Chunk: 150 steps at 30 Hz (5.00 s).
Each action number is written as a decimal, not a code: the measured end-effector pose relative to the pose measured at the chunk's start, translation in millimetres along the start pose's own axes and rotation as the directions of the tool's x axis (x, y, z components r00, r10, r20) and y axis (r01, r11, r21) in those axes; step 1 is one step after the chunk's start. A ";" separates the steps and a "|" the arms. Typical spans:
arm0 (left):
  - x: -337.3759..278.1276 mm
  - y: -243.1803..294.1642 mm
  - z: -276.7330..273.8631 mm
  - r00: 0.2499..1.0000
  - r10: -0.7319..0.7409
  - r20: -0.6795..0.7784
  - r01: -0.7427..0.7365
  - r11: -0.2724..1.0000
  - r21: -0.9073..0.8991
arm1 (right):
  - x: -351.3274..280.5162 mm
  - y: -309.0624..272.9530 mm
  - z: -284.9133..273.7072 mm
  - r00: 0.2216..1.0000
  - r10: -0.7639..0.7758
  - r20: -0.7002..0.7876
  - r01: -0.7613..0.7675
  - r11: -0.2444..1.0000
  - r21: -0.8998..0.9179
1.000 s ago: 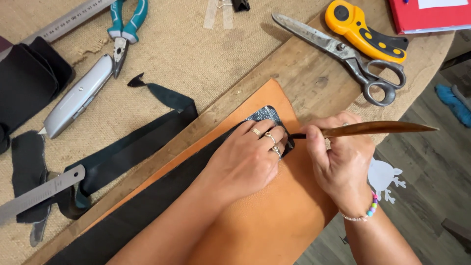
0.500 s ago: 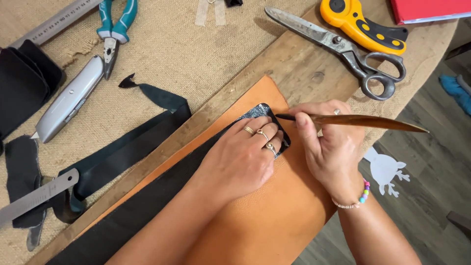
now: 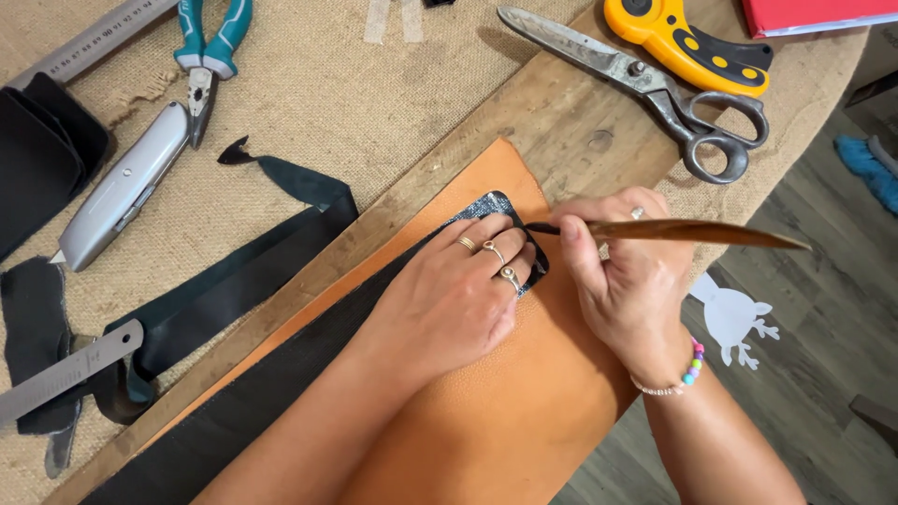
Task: Mark a black leather strip with a stylus and ruler on a workbench
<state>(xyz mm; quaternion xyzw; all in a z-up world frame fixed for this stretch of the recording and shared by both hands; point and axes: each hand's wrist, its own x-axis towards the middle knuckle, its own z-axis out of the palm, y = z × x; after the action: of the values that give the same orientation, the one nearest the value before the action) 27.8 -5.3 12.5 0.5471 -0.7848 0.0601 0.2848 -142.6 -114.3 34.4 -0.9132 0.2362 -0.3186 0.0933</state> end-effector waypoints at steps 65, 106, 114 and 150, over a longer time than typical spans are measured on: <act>-7.6 -12.7 1.4 1.000 -0.010 -0.009 0.010 0.999 0.042 | -46.5 8.2 6.0 0.996 0.085 0.017 -0.083 0.994 -0.077; -4.4 -9.1 4.0 0.996 -0.055 -0.076 0.056 0.998 0.022 | -50.7 7.0 6.1 0.997 0.081 -0.006 -0.081 0.994 -0.067; -5.5 -10.2 3.2 0.995 -0.044 -0.086 0.045 0.999 0.005 | -53.3 3.8 6.6 0.999 0.051 0.012 -0.050 0.995 -0.083; -7.1 -13.9 6.1 0.998 -0.050 0.028 0.048 0.996 0.070 | -44.3 -20.3 7.7 0.999 -0.046 0.020 0.047 0.997 -0.065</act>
<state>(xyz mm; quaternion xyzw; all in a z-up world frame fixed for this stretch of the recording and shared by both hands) 39.6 -7.4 0.7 0.5766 -0.7728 0.0720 0.2553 -160.6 -74.7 11.1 -0.9240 0.2241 -0.3043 0.0581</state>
